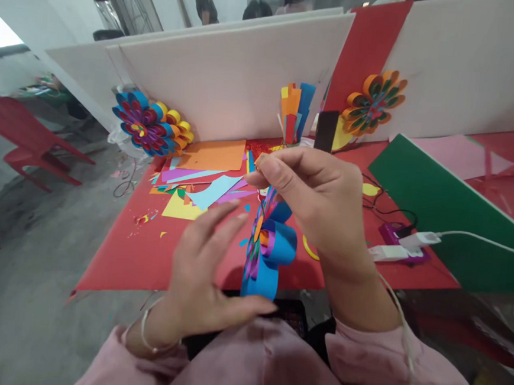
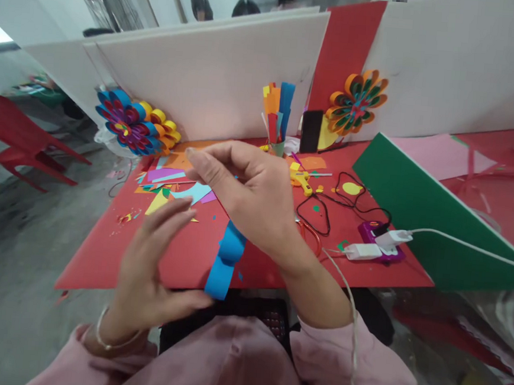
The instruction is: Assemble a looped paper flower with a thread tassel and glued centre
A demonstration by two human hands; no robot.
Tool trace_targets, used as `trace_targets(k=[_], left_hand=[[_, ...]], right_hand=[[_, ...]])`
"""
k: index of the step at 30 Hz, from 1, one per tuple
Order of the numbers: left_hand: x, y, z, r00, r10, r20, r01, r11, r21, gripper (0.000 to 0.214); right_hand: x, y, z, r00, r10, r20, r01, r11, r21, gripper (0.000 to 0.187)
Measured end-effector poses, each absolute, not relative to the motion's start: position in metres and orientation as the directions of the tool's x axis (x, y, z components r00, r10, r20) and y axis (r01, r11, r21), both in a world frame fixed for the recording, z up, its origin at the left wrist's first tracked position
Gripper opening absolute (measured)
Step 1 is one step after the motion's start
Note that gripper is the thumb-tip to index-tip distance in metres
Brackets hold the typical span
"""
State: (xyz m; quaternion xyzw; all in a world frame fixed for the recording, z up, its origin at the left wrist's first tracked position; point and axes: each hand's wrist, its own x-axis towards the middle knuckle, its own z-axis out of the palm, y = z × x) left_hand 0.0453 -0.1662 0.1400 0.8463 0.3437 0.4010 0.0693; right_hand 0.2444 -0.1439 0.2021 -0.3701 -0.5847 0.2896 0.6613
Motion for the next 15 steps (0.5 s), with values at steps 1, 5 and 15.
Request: trace_targets(k=[1, 5, 15], left_hand=[[0.055, -0.172, 0.137, 0.468, 0.619, 0.631, 0.550, -0.763, 0.340, 0.104], [0.076, -0.164, 0.107, 0.397, 0.664, 0.633, 0.640, -0.695, 0.328, 0.083], [0.049, -0.128, 0.067, 0.430, 0.477, 0.767, 0.684, -0.726, 0.068, 0.054]], right_hand=[[0.241, -0.143, 0.199, 0.162, 0.812, 0.561, 0.047, 0.562, -0.826, 0.028], [0.233, -0.138, 0.186, 0.154, 0.805, 0.573, 0.066, 0.570, -0.819, 0.028], [0.235, -0.132, 0.171, 0.062, 0.850, 0.523, 0.029, 0.522, -0.852, 0.025]])
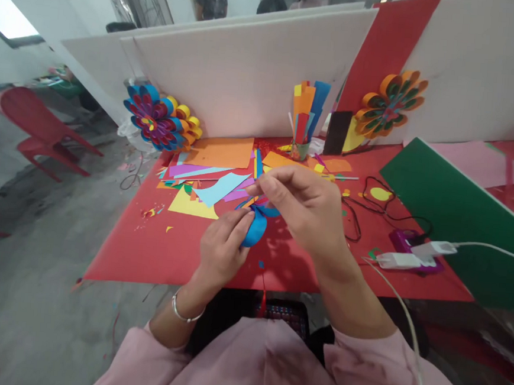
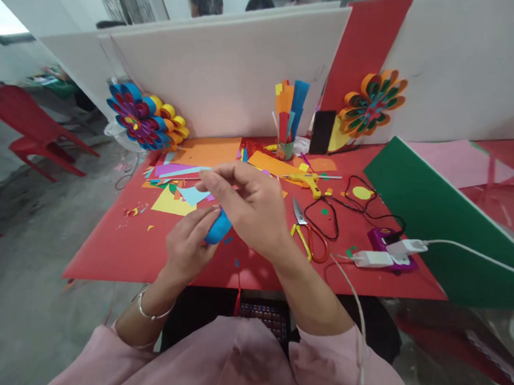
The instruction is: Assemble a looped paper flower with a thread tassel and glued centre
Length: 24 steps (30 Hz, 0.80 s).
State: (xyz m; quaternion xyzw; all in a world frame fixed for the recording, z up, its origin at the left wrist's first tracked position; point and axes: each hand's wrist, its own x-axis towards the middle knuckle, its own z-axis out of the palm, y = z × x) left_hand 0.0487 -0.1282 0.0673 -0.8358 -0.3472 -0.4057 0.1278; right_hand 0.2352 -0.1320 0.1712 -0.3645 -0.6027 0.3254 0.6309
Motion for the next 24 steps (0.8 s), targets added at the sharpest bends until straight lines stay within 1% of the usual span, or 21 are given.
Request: trace_targets(k=[2, 4, 6, 8, 9, 13, 15, 18, 20, 24], left_hand=[[0.045, -0.128, 0.057, 0.479, 0.429, 0.766, 0.659, -0.752, 0.008, 0.052], [0.039, -0.131, 0.045, 0.522, 0.414, 0.746, 0.642, -0.766, -0.024, 0.050], [0.034, -0.137, 0.031, 0.546, 0.420, 0.725, 0.635, -0.772, -0.031, 0.045], [0.030, -0.145, 0.017, 0.586, 0.436, 0.683, 0.619, -0.785, -0.030, 0.040], [0.029, -0.150, 0.010, 0.611, 0.447, 0.653, 0.608, -0.794, -0.026, 0.039], [0.029, -0.163, -0.011, 0.679, 0.504, 0.534, 0.589, -0.808, 0.013, 0.036], [0.031, -0.167, -0.017, 0.680, 0.519, 0.518, 0.594, -0.804, 0.026, 0.037], [0.031, -0.170, -0.022, 0.670, 0.527, 0.523, 0.599, -0.800, 0.037, 0.039], [0.030, -0.170, -0.024, 0.669, 0.528, 0.523, 0.600, -0.799, 0.040, 0.041], [0.024, -0.168, -0.025, 0.681, 0.561, 0.472, 0.606, -0.793, 0.068, 0.045]], right_hand=[[0.243, -0.145, 0.154, 0.059, 0.874, 0.482, 0.032, 0.481, -0.876, 0.019], [0.256, -0.164, 0.130, 0.039, 0.900, 0.434, 0.017, 0.434, -0.901, 0.014], [0.268, -0.187, 0.102, 0.020, 0.903, 0.429, 0.010, 0.429, -0.903, 0.018], [0.276, -0.210, 0.075, 0.025, 0.923, 0.384, 0.054, 0.382, -0.923, 0.019], [0.276, -0.221, 0.063, 0.011, 0.937, 0.348, 0.046, 0.347, -0.937, 0.023], [0.263, -0.251, 0.025, -0.051, 0.979, 0.197, -0.081, 0.193, -0.978, 0.033], [0.252, -0.255, 0.009, -0.044, 0.983, 0.179, -0.145, 0.171, -0.975, 0.035], [0.241, -0.252, -0.013, 0.042, 0.985, 0.170, -0.202, 0.175, -0.964, 0.036], [0.236, -0.248, -0.021, 0.094, 0.990, 0.108, -0.171, 0.123, -0.978, 0.035], [0.230, -0.244, -0.025, 0.159, 0.985, -0.072, -0.032, -0.068, -0.997, 0.032]])
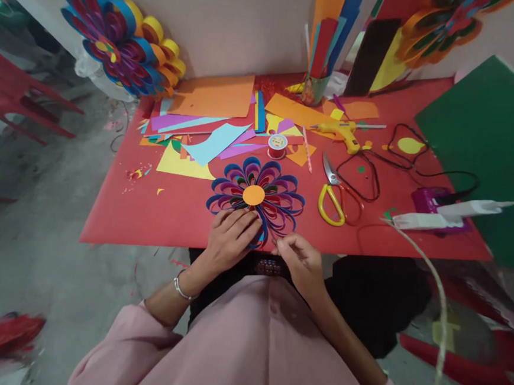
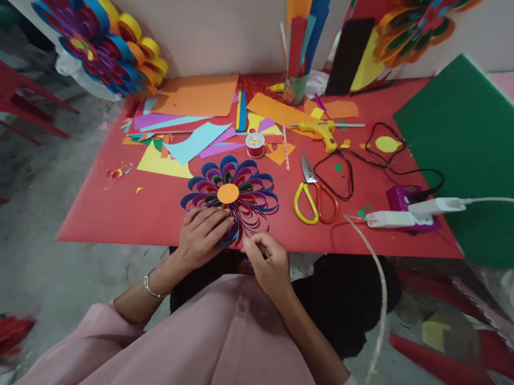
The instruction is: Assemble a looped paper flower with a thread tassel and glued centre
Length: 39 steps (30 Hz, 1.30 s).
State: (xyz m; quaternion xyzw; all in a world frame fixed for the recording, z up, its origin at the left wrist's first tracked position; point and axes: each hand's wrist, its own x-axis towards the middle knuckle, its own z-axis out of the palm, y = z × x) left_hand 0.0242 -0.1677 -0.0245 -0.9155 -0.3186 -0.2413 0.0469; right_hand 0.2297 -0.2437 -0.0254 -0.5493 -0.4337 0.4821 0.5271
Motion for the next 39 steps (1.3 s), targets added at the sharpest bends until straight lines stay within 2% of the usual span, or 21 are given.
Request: trace_targets(k=[3, 7, 9, 12, 15, 17, 19, 21, 23, 26, 32, 39], left_hand=[[0.021, -0.166, -0.020, 0.694, 0.596, 0.404, 0.615, -0.782, 0.096, 0.049], [0.021, -0.167, -0.009, 0.696, 0.645, 0.314, 0.628, -0.760, 0.167, 0.070], [0.026, -0.170, -0.005, 0.666, 0.676, 0.315, 0.650, -0.734, 0.198, 0.076], [0.040, -0.176, -0.002, 0.517, 0.747, 0.419, 0.737, -0.637, 0.226, 0.055], [0.058, -0.179, -0.002, 0.414, 0.812, 0.411, 0.801, -0.539, 0.259, 0.035], [0.068, -0.178, -0.002, 0.396, 0.847, 0.356, 0.821, -0.500, 0.277, 0.031], [0.073, -0.177, -0.003, 0.388, 0.867, 0.314, 0.829, -0.477, 0.291, 0.033], [0.073, -0.175, -0.006, 0.379, 0.873, 0.309, 0.830, -0.468, 0.304, 0.036], [0.071, -0.174, -0.009, 0.369, 0.870, 0.327, 0.828, -0.468, 0.308, 0.039], [0.069, -0.171, -0.012, 0.363, 0.859, 0.361, 0.829, -0.475, 0.297, 0.043], [0.070, -0.164, -0.013, 0.350, 0.856, 0.382, 0.827, -0.473, 0.303, 0.035], [0.069, -0.156, -0.013, 0.325, 0.855, 0.403, 0.837, -0.459, 0.297, 0.022]], right_hand=[[0.229, -0.242, -0.024, 0.192, 0.972, -0.136, -0.043, -0.130, -0.991, 0.034], [0.232, -0.238, -0.023, 0.190, 0.975, -0.116, -0.042, -0.110, -0.993, 0.034], [0.231, -0.238, -0.024, 0.171, 0.980, -0.106, -0.044, -0.100, -0.994, 0.033], [0.224, -0.238, -0.027, 0.159, 0.981, -0.113, -0.115, -0.095, -0.989, 0.024], [0.216, -0.238, -0.030, 0.179, 0.978, -0.107, -0.157, -0.079, -0.984, 0.021], [0.213, -0.237, -0.032, 0.199, 0.977, -0.078, -0.054, -0.069, -0.996, 0.020], [0.214, -0.234, -0.033, 0.226, 0.974, 0.020, 0.168, -0.019, -0.986, 0.017], [0.215, -0.231, -0.034, 0.219, 0.959, 0.180, 0.402, 0.080, -0.912, 0.014], [0.216, -0.228, -0.035, 0.172, 0.934, 0.314, 0.558, 0.170, -0.812, 0.021], [0.214, -0.225, -0.035, 0.084, 0.920, 0.382, 0.707, 0.215, -0.673, 0.030], [0.210, -0.217, -0.032, 0.052, 0.954, 0.294, 0.869, 0.101, -0.484, 0.031], [0.214, -0.201, -0.038, 0.011, 0.951, 0.310, 0.890, 0.132, -0.436, 0.033]])
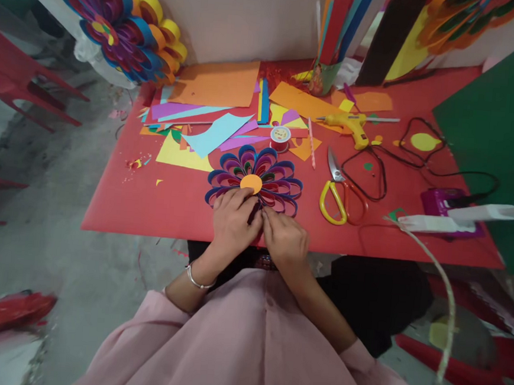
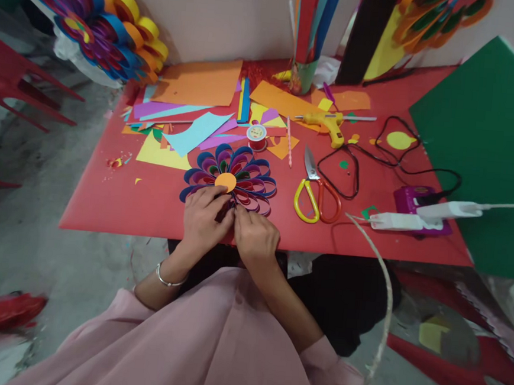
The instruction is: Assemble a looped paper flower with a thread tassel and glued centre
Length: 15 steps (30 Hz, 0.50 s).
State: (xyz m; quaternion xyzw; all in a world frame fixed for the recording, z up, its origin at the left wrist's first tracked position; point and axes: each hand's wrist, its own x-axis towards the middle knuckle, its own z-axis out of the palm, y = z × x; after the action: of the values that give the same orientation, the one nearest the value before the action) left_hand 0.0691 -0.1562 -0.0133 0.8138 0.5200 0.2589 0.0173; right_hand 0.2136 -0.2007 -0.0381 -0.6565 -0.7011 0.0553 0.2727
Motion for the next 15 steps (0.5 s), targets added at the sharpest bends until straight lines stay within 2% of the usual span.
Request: trace_targets(k=[6, 15], left_hand=[[0.0699, -0.1548, -0.0156, 0.296, 0.858, 0.419, 0.828, -0.449, 0.335, 0.021], [0.0738, -0.1521, -0.0146, 0.307, 0.847, 0.435, 0.847, -0.451, 0.281, 0.008]], right_hand=[[0.2076, -0.1978, -0.0471, 0.037, 0.940, 0.338, 0.862, 0.141, -0.487, 0.034], [0.2112, -0.1902, -0.0495, 0.112, 0.920, 0.374, 0.847, 0.109, -0.521, 0.032]])
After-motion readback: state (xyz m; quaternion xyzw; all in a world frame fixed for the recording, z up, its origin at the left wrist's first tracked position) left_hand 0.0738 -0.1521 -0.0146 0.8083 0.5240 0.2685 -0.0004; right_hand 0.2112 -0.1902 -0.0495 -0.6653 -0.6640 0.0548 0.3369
